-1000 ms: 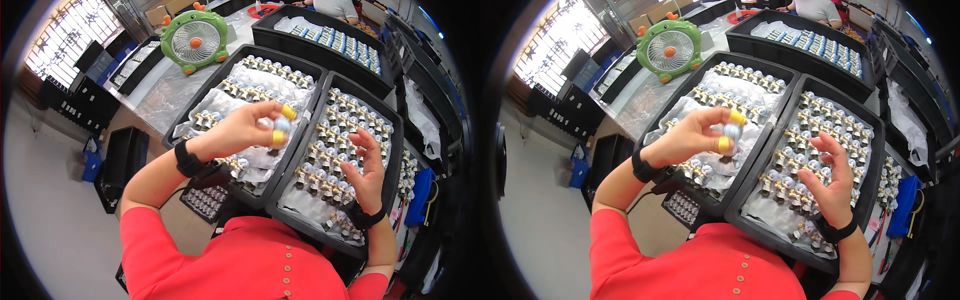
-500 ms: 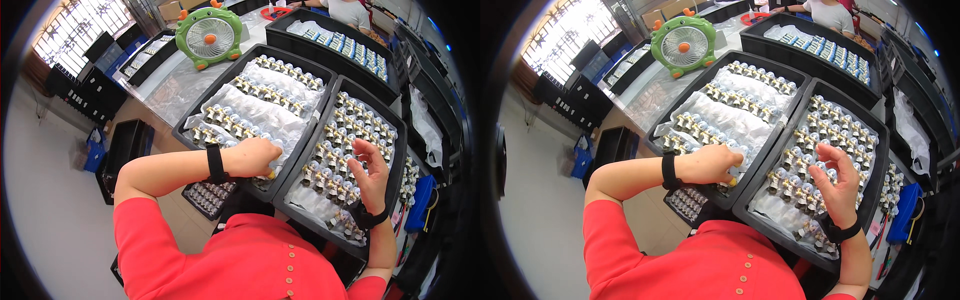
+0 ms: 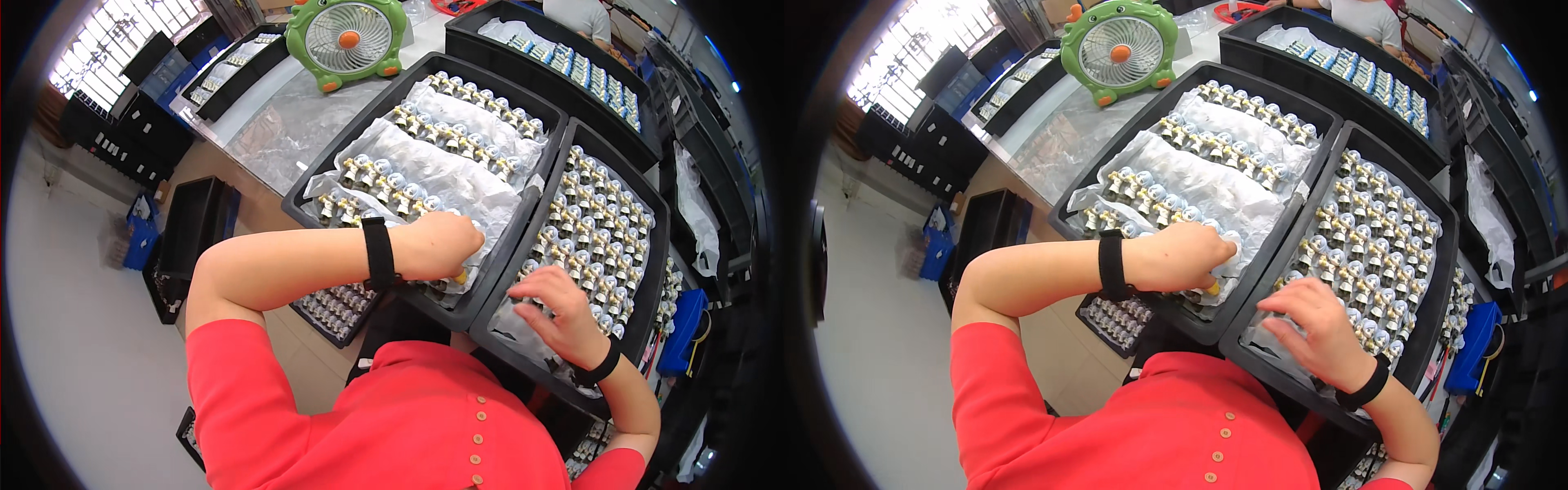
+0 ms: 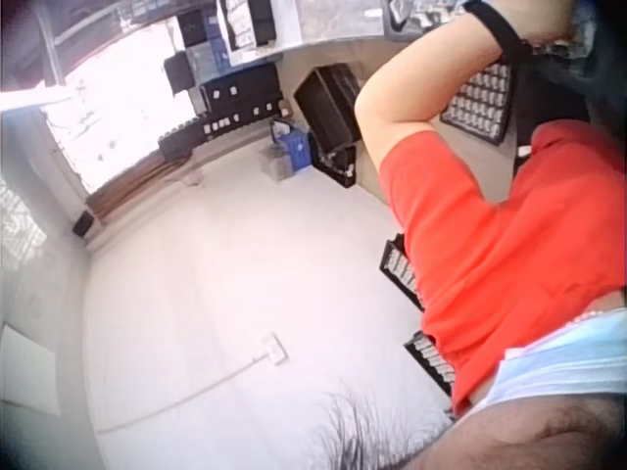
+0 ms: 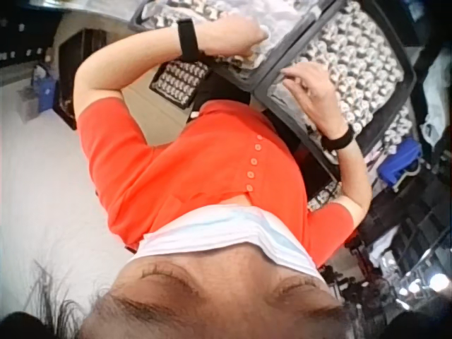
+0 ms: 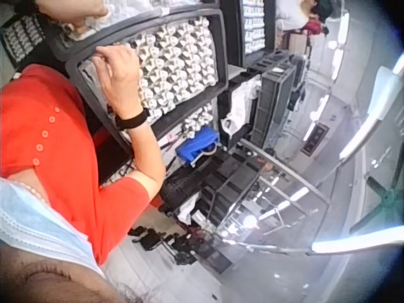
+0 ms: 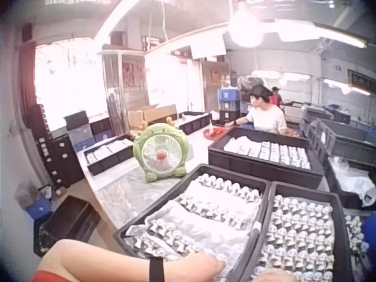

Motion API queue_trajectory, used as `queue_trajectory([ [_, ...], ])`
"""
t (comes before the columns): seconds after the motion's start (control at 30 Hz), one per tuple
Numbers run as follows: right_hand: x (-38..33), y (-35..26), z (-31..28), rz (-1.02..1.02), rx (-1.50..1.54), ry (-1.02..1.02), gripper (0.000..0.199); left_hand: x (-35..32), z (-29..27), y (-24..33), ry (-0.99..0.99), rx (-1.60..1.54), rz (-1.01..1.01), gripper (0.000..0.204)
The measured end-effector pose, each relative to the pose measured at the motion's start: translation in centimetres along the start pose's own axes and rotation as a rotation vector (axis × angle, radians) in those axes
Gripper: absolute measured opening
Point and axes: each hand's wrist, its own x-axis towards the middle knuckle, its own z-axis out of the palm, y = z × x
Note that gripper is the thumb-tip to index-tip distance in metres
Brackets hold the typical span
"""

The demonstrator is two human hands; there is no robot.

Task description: The person repeatedly picks up small cylindrical components from a tray, attaches a white plastic piece to each, and places the assembled unit into a black tray. The person also moves a full tray of assembled units to the floor and retrieves a new tray to continue the process.

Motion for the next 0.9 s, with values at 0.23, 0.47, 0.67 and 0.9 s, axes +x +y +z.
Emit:
queue_trajectory([
  [0.23,3.3,-1.9,2.4,-0.115,-0.188,-0.215,0.023,0.2,0.7,-0.8,0.010,-0.031,0.089,0.028],
  [0.47,4.2,-1.2,3.3,-0.108,-0.285,-0.266,0.016,-0.1,-1.0,-0.9,-0.119,-0.121,0.086,0.028],
  [0.67,5.5,-0.3,3.2,-0.018,-0.305,0.011,0.013,-2.4,-3.4,-3.7,-0.050,-0.288,-0.028,0.029],
  [0.9,5.8,0.1,4.1,0.038,-0.259,-0.216,0.016,-3.9,-0.9,-5.5,-0.082,-0.037,0.132,0.040],
])
